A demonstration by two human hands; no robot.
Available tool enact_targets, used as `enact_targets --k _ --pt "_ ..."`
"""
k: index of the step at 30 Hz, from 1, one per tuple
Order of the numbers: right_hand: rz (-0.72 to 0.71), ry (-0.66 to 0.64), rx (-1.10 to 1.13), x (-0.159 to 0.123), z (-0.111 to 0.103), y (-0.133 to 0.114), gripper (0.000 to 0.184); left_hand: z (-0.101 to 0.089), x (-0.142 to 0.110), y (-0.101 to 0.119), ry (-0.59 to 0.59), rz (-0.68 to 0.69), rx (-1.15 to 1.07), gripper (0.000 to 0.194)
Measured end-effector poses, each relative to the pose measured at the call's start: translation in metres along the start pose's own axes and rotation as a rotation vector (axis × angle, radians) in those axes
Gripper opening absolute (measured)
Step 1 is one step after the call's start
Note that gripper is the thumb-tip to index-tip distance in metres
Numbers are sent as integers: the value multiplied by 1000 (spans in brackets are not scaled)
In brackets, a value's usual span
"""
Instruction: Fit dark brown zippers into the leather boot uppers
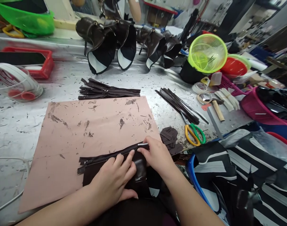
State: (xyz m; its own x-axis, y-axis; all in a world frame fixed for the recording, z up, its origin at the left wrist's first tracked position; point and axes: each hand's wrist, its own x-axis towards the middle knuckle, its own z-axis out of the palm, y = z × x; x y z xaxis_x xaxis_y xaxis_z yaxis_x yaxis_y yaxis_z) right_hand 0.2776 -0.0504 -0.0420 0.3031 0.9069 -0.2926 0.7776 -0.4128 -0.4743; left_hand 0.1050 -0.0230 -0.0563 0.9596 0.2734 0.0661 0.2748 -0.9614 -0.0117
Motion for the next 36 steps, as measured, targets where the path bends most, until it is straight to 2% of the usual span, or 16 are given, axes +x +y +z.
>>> enact_targets --k 4,9,10,12,15,17,19,21,23,25,26,27,29,31,34,36 --pt "-15 -3 130 2 -2 4 8 0 9 -1 47 4 -53 72" --pt "-5 70 121 2 0 7 12 -2 24 -6 22 -44 -106 79" --pt "-1 96 117 1 2 8 15 -4 28 -7 21 -67 -116 76" --pt "-8 163 121 -4 8 11 16 -6 33 -7 18 -117 -137 57" --pt "-139 249 132 -16 19 13 8 -7 35 -8 39 -166 -156 27" --pt "-286 238 112 -24 22 12 17 -5 34 -9 86 -178 -154 28" --pt "-420 143 66 -27 17 15 26 0 33 -11 148 -184 -118 35" --pt "-450 57 -8 -23 4 26 26 6 33 -13 196 -183 -55 34" --pt "-282 133 -154 -12 -17 48 24 10 34 -14 226 -176 -4 28" --pt "81 342 -370 3 -39 79 31 14 33 -13 252 -175 21 26" --pt "258 351 -466 10 -48 94 36 15 33 -12 268 -178 29 27" --pt "363 319 -508 17 -55 109 44 16 32 -11 285 -182 36 27" --pt "422 285 -535 25 -66 130 56 19 30 -9 314 -197 44 28" --pt "394 339 -525 23 -71 138 60 22 28 -7 333 -218 41 28" --pt "340 412 -355 1 -67 129 63 24 26 -6 340 -244 18 25" --pt "247 319 -83 -25 -54 117 62 25 24 -5 348 -249 1 24"
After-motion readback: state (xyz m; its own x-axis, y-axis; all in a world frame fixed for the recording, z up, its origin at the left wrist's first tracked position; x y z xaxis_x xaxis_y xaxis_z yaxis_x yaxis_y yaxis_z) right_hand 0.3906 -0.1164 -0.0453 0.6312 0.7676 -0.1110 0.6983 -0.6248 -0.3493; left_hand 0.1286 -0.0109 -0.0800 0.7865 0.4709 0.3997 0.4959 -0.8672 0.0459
